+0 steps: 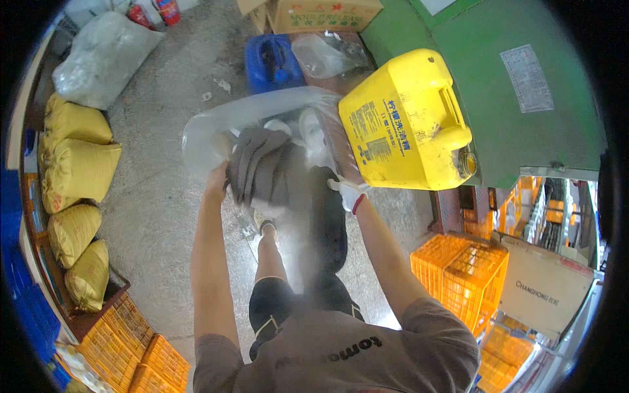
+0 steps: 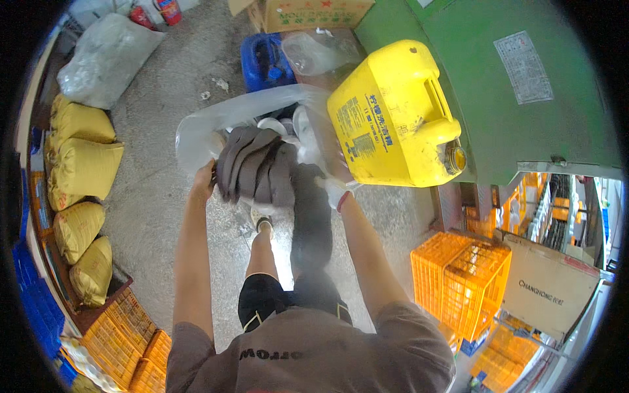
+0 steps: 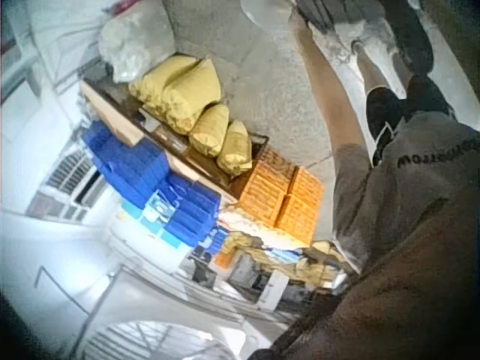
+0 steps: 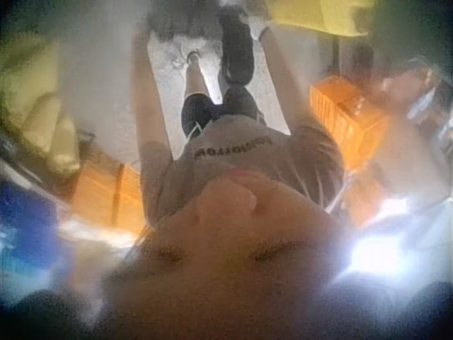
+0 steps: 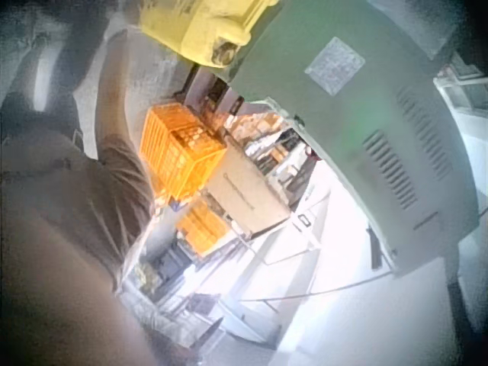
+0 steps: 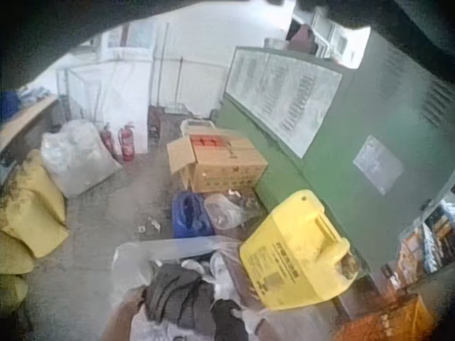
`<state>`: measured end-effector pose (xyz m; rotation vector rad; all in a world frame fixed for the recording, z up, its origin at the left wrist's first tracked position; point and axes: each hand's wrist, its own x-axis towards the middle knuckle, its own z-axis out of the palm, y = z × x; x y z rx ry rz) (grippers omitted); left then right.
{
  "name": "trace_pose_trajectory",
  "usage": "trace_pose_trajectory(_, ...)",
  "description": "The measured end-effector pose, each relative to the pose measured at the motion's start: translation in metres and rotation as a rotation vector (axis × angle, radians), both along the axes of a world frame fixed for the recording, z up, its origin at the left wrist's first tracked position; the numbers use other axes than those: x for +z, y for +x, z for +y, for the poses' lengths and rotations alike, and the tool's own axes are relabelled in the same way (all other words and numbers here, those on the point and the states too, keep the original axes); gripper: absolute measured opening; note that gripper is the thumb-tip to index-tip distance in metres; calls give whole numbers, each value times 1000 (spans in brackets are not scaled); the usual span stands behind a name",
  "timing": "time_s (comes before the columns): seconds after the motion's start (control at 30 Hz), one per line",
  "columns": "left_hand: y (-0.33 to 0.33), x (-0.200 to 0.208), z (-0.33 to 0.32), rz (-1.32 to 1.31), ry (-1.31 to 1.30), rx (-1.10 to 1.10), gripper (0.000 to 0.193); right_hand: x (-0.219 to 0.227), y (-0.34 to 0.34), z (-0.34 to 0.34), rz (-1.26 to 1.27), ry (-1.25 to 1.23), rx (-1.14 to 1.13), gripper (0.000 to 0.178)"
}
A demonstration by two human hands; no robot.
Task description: The person picks up a pair of black clogs from a rack, inspects them, and places them in a plastic bag. They then weigh the clogs on a digital scale, mark them with a pen, and record the weight on a clipboard. The person repeats this process for another pair of clogs.
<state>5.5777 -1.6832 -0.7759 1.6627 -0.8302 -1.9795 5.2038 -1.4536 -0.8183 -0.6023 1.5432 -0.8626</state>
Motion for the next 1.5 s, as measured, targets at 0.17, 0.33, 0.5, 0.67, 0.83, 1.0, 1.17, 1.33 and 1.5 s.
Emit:
trace_pose_trajectory(0.17, -7, -43, 66, 174, 144, -53, 38, 70, -18, 37, 214, 375, 90, 60)
trace_pose_trajectory(0.33, 24, -43, 205, 102, 374, 31, 33, 98, -15, 83, -229, 319, -46, 60)
trace_pose_trajectory(0.5, 82, -41, 341, -117, 443, 228, 20, 101, -4, 81, -91, 457, 145, 53)
trace_pose_trajectory(0.67, 110, -6, 452, -199, 550, 503, 39, 103, 20, 71, -304, 336, 221, 49)
trace_pose_trajectory(0.83, 130, 25, 537, -139, 494, 626, 42, 88, 76, 76, -199, 319, 388, 52)
trace_pose_trajectory(1.0, 163, 31, 624, -129, 252, 455, 49, 80, 193, 80, 107, 121, 458, 41)
trace_pose_trajectory(1.17, 233, 86, 694, -92, 28, 679, 53, 141, 382, 125, -343, 105, 389, 46)
trace_pose_trajectory(1.33, 336, 198, 789, 75, -269, 1046, 65, 220, 617, 244, -532, 118, 426, 40)
trace_pose_trajectory(1.5, 438, 244, 904, 186, -370, 1438, 57, 259, 825, 373, -725, 86, 596, 35)
